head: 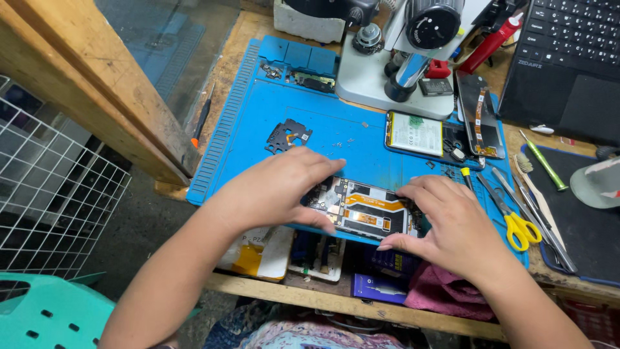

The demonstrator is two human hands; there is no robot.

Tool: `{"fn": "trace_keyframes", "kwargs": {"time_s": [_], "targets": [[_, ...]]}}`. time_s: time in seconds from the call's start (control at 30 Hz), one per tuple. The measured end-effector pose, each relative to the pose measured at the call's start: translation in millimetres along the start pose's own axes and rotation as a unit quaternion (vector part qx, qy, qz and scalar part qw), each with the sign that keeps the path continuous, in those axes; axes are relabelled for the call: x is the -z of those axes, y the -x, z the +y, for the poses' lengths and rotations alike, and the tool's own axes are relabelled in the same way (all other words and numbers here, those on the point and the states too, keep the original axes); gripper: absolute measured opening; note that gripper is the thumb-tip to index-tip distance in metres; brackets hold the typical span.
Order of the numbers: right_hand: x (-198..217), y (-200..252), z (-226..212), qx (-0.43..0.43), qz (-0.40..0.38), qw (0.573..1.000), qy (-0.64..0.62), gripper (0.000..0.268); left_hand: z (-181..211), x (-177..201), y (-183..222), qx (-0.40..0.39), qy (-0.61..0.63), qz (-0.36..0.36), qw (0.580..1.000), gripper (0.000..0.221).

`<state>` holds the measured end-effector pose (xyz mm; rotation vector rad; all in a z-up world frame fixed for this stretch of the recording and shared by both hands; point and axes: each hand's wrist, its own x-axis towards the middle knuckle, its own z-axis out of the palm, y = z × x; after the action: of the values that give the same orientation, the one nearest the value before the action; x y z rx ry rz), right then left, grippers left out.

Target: The person reassembles a mobile phone by placing a circuit board into the chassis and connecting internal ribbon cables by hand. The person then aligns a screen over the assembly and presses the edges together to close the device.

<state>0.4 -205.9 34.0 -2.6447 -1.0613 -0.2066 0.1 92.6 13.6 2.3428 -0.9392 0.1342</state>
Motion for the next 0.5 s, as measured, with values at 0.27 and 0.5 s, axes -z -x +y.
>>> {"fn": "trace_keyframes", "kwargs": {"time_s": [0.27,0.5], "targets": [[-2,-2,1,0.002,0.000,1.000,-0.025,0.080,-9,-15,5,-0.037,0.007,0.036,0.999,0.091],[-2,-15,-1,-0.003,-0.050,0.997,-0.057,0.081,-16,-23,4,-0.043,0.016,0.051,0.998,0.082]]}}
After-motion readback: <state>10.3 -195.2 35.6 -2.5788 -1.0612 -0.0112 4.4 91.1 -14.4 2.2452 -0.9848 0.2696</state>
